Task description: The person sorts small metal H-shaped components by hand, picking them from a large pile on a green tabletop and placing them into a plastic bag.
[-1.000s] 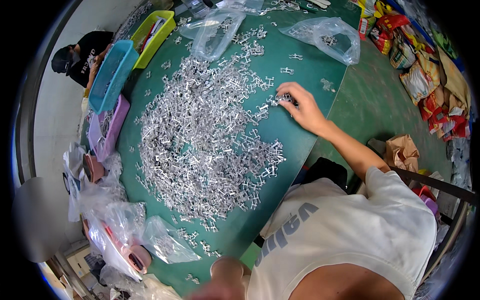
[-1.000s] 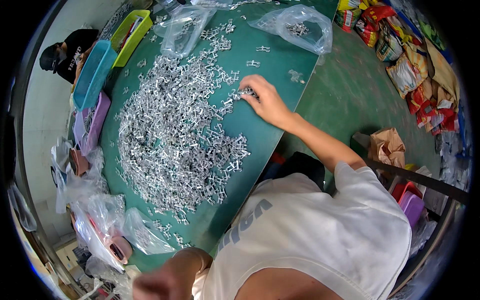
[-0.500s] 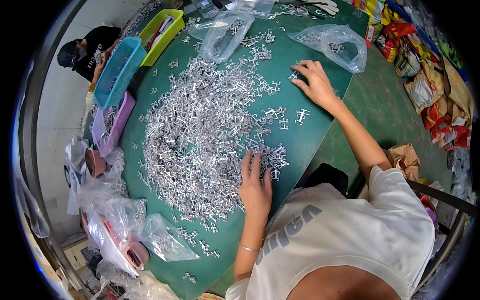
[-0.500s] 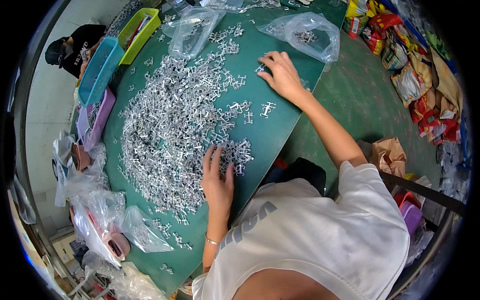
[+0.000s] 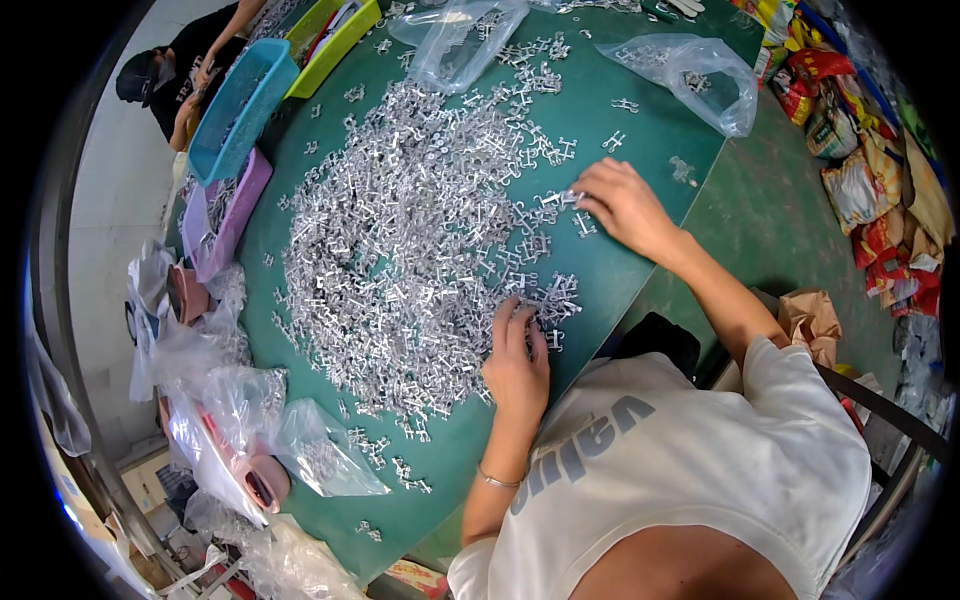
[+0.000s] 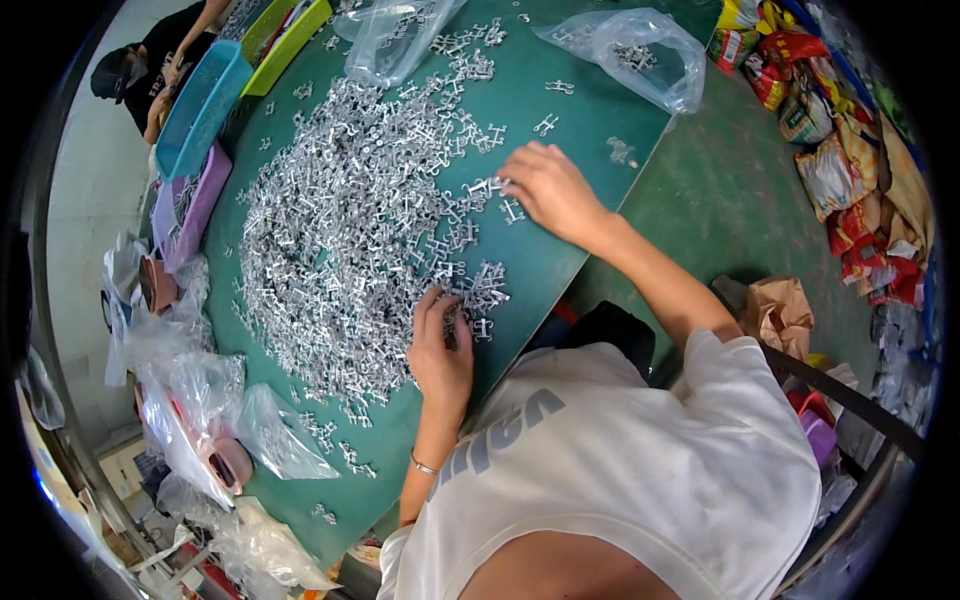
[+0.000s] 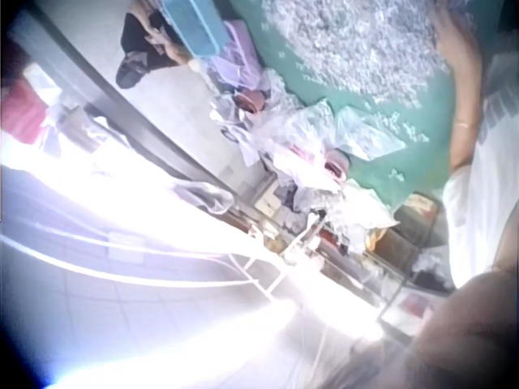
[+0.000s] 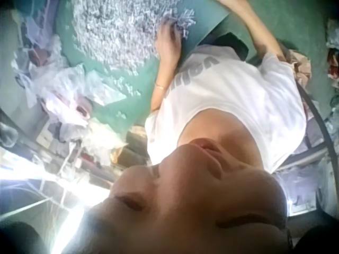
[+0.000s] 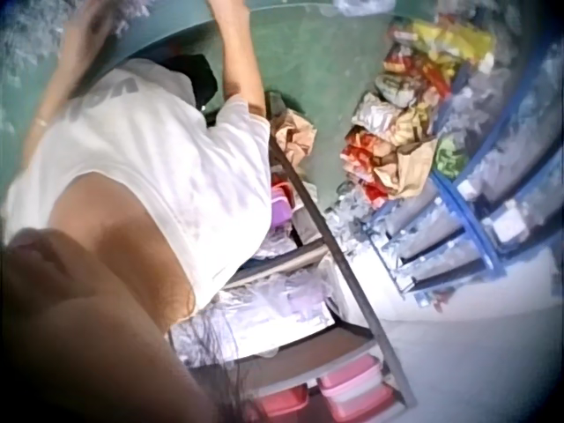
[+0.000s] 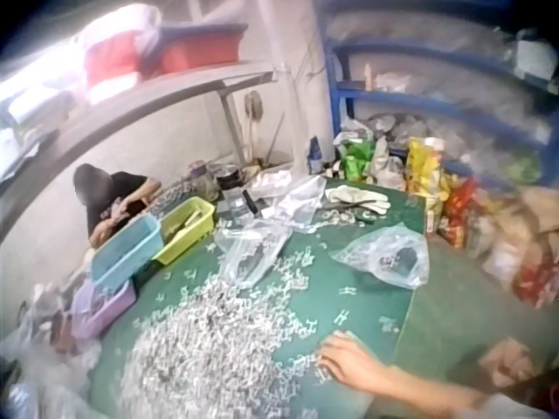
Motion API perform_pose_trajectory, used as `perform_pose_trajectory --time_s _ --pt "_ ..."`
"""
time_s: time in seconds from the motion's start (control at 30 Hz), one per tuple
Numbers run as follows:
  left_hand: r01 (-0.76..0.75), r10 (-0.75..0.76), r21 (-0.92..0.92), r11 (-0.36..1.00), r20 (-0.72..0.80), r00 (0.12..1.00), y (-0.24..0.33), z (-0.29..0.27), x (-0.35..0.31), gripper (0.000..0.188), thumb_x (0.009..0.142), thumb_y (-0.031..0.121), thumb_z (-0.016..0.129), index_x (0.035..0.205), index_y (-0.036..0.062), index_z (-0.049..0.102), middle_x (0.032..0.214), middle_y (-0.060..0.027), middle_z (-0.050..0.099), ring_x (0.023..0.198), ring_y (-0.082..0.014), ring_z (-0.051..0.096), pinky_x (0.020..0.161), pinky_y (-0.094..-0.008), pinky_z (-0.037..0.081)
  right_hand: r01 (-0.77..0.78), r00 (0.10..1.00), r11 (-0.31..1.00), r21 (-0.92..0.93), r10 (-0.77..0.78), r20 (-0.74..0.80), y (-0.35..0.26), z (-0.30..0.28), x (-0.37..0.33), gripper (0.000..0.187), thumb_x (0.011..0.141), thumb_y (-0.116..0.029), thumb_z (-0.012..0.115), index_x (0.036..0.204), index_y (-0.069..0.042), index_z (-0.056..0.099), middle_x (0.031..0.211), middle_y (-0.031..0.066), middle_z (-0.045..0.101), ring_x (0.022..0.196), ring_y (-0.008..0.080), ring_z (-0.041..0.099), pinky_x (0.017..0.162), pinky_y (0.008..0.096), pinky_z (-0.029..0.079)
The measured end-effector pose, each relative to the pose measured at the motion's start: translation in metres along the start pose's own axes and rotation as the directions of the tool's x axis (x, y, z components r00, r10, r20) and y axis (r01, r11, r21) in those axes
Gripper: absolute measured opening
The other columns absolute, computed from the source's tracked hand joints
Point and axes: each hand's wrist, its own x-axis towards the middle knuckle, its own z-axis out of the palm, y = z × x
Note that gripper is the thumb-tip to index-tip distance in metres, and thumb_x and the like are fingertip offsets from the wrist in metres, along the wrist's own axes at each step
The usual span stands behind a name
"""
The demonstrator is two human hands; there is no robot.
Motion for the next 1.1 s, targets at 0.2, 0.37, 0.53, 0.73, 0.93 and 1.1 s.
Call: perform_pose_trajectory --time_s 0.2,0.37,0.53,0.73,0.93,1.1 --pt "0.053 -0.055 -0.078 0.995 -0.017 0.998 -0.005 -0.007 -0.005 0.02 0.074 0.0 0.061 0.093 0.0065 0.058 0.105 -0.0085 0.057 0.063 -0.0219 0.06 0.047 -0.0287 0.047 -0.476 0.876 0.827 0.301 0.416 0.243 0.003 -0.018 0.009 0.014 0.084 -0.008 0.056 0.094 0.001 0.061 0.076 0.0009 0.059 0.063 0.0051 0.05 0.055 0.0181 0.038" --pt "0.118 -0.116 -0.104 0.988 0.029 0.993 0.007 -0.015 0.0 0.025 0.074 -0.001 0.062 0.098 0.0046 0.058 0.102 -0.0097 0.057 0.066 -0.0213 0.061 0.05 -0.0284 0.047 -0.587 0.792 0.304 0.75 0.407 0.455 -0.013 -0.018 0.004 0.013 0.082 -0.011 0.06 0.09 0.0 0.061 0.077 0.0023 0.061 0.062 0.0061 0.052 0.054 0.0187 0.04" --pt "0.163 -0.157 -0.425 0.89 0.048 0.986 0.02 -0.011 0.021 0.04 0.074 -0.004 0.062 0.112 0.0017 0.052 0.097 -0.0071 0.058 0.054 -0.0034 0.042 0.045 -0.0174 0.034 -0.567 0.819 0.363 0.739 0.343 0.46 -0.041 -0.009 -0.01 0.013 0.082 -0.01 0.06 0.092 -0.001 0.059 0.081 0.0022 0.061 0.067 0.0064 0.055 0.057 0.0187 0.042" --pt "0.277 -0.206 -0.634 0.722 0.185 0.961 0.016 0.001 0.042 0.033 0.077 -0.001 0.062 0.109 0.0006 0.056 0.097 -0.004 0.056 0.055 0.0001 0.041 0.045 -0.0143 0.031 -0.224 0.974 0.771 0.595 0.167 0.151 -0.067 -0.007 -0.018 0.012 0.075 0.0 0.063 0.086 0.002 0.059 0.08 0.0057 0.061 0.066 0.0106 0.055 0.058 0.0225 0.044" --pt "0.392 -0.397 -0.695 0.602 0.165 0.903 0.033 0.001 0.033 0.021 0.076 -0.002 0.06 0.097 -0.0015 0.06 0.085 -0.0033 0.057 0.053 -0.0007 0.043 0.046 -0.0149 0.033 -0.177 0.976 0.605 0.777 0.21 0.059 -0.073 0.002 -0.025 0.014 0.072 0.003 0.064 0.085 0.002 0.059 0.093 0.0112 0.058 0.072 0.0181 0.058 0.062 0.026 0.047" --pt "0.411 -0.415 -0.692 0.593 0.174 0.893 0.034 -0.007 0.028 0.015 0.078 0.001 0.061 0.093 -0.0016 0.061 0.069 -0.0004 0.057 0.051 0.0007 0.043 0.044 -0.0149 0.032 0.023 0.994 0.883 0.47 0.03 -0.105 -0.082 0.0 -0.029 0.017 0.07 0.006 0.063 0.086 0.001 0.06 0.095 0.0113 0.058 0.077 0.0201 0.06 0.066 0.0274 0.049"
